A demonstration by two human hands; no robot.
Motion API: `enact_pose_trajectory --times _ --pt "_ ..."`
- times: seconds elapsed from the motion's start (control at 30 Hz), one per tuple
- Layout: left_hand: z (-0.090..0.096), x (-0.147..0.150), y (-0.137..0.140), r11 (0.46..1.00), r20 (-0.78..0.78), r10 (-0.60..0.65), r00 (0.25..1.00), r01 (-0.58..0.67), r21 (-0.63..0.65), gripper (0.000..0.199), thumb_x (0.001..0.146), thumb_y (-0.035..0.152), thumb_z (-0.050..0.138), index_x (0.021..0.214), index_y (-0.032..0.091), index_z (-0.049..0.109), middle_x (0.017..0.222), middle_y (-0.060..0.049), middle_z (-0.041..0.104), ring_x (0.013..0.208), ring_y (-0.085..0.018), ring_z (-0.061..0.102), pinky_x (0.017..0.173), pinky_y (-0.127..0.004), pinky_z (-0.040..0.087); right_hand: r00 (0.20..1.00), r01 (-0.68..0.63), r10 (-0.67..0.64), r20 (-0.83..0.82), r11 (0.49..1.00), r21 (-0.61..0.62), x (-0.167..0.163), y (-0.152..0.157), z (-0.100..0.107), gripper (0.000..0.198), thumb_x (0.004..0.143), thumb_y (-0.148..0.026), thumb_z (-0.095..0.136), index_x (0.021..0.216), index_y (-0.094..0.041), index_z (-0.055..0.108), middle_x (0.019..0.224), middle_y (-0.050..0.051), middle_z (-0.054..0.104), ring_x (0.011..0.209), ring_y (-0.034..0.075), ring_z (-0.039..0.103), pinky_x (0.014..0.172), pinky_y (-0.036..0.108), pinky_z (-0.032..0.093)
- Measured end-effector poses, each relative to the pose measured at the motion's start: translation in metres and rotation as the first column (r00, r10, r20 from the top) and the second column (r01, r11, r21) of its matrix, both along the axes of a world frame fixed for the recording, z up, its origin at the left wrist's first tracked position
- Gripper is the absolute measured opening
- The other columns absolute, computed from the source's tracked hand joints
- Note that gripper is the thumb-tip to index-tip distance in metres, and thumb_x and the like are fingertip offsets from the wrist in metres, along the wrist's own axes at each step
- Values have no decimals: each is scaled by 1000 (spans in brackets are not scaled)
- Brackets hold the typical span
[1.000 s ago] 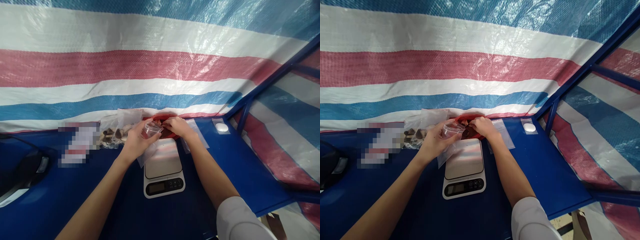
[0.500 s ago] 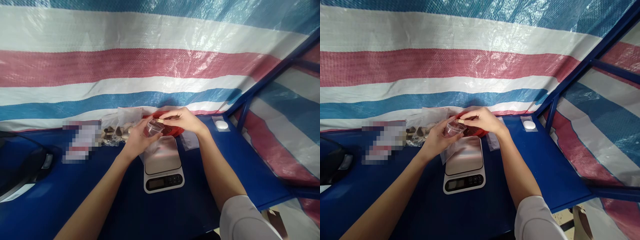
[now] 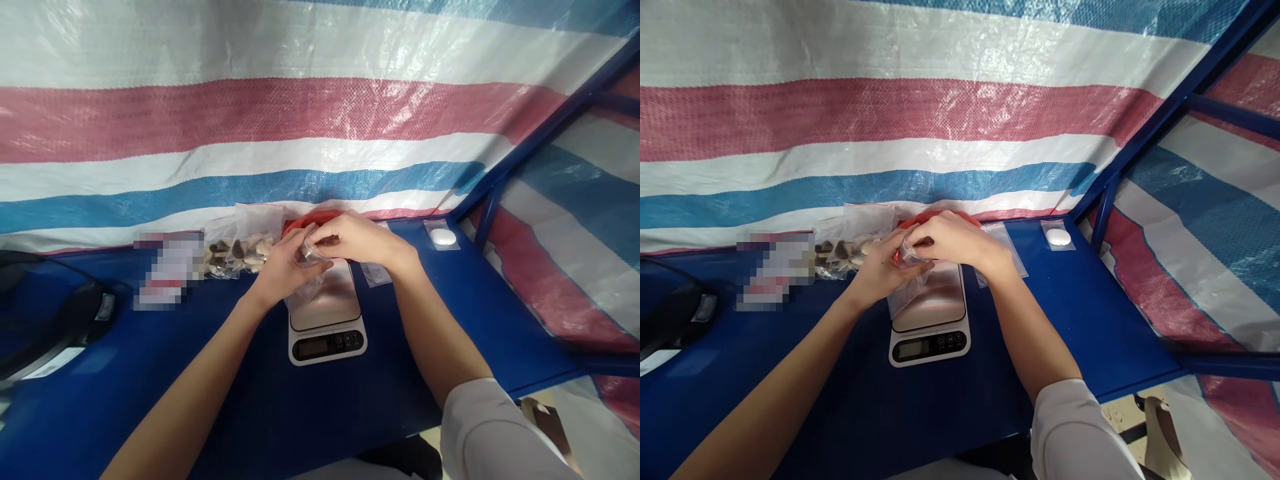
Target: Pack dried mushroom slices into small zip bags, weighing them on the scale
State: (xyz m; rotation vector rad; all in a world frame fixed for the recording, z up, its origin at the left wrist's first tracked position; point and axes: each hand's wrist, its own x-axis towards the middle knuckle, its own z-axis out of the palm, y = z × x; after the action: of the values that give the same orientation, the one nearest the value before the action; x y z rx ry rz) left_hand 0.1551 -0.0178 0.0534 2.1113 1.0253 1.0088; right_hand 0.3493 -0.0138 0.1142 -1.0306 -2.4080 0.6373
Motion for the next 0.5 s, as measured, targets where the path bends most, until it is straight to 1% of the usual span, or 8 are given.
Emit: enact_pose_trajectory --times 0.13,0.23,0.37,0.5 --pt "3 -2 0 1000 2 13 1000 -13 -18 66 75 46 80 133 21 63 135 -13 65 123 -34 62 103 -50 53 1000 -23 23 -16 1000 -21 -1 1 -3 19 92 -17 61 90 -21 80 82 -2 71 75 12 59 71 25 40" --pt "4 -4 0 1000 22 4 1000 -4 -3 66 75 45 80 134 19 62 133 -14 66 123 -32 63 105 -49 51 999 -19 17 -48 999 -31 -1 0 -3 20 92 -17 61 95 -22 80 89 -1 74 78 12 62 72 24 42" --pt "2 -8 3 1000 34 12 999 -12 4 63 77 46 78 132 20 63 130 -13 68 119 -32 64 105 -49 51 995 19 -25 -97 998 -66 2 0 -1 21 91 -21 64 104 -24 80 102 0 77 86 14 68 80 26 48" --pt "0 -16 8 996 40 91 995 -92 3 65 78 50 78 134 21 63 129 -11 69 117 -31 66 105 -47 52 981 8 -20 -192 998 -61 13 5 -3 23 91 -23 64 108 -24 80 117 2 76 102 19 70 93 32 52"
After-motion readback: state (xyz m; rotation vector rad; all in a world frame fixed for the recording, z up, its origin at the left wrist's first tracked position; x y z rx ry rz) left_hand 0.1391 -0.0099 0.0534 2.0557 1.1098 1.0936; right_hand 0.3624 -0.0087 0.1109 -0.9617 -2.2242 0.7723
